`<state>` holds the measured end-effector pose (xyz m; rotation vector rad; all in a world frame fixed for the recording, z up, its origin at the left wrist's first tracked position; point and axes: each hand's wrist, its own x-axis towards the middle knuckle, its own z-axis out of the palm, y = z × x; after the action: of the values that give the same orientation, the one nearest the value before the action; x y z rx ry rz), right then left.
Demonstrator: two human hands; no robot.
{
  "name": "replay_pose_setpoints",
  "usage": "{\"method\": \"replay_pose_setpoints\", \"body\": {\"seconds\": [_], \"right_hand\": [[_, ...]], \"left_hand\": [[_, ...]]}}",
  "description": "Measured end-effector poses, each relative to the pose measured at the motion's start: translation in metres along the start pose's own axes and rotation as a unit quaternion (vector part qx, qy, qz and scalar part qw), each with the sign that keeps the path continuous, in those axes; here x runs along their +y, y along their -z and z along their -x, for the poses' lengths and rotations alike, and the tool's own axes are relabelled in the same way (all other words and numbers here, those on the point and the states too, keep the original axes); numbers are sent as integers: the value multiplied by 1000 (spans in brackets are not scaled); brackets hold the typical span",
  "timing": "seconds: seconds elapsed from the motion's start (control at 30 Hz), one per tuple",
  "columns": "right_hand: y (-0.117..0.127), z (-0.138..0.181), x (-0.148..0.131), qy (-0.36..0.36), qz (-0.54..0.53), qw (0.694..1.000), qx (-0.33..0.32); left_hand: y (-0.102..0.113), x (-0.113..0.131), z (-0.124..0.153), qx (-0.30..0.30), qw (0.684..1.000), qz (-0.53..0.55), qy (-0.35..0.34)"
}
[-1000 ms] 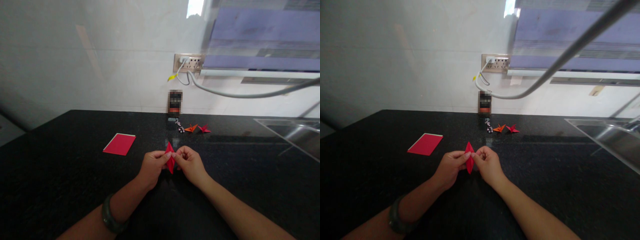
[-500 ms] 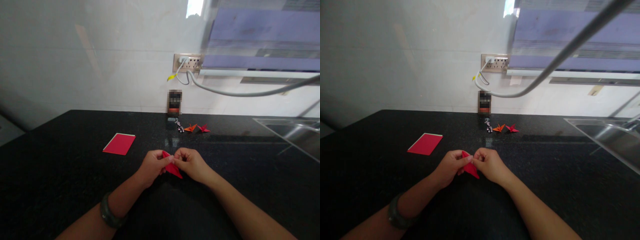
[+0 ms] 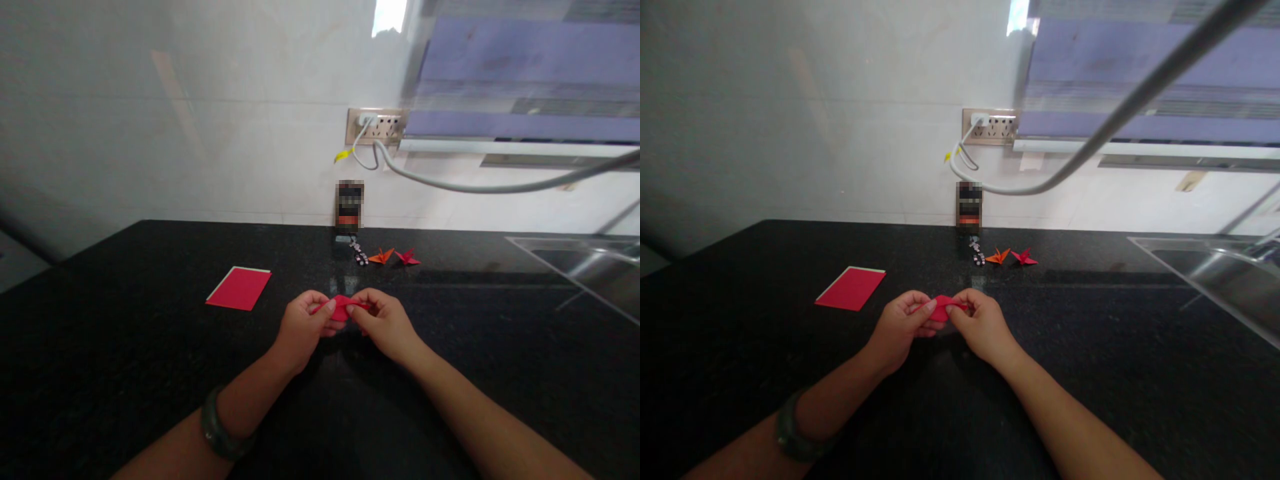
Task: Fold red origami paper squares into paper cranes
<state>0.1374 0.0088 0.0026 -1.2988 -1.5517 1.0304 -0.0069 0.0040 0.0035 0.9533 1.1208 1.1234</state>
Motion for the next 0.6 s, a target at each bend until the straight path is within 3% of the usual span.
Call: {"method": "replay_pose_setpoints", "body": {"seconds": [0.27, 0.6], "right_hand": [[3, -2, 8, 39, 41, 998, 12], [1, -1, 3, 40, -55, 998, -14]], "left_hand": [[-2, -4, 1, -89, 995, -43, 12], [-3, -1, 2, -50, 996, -71, -24]]}}
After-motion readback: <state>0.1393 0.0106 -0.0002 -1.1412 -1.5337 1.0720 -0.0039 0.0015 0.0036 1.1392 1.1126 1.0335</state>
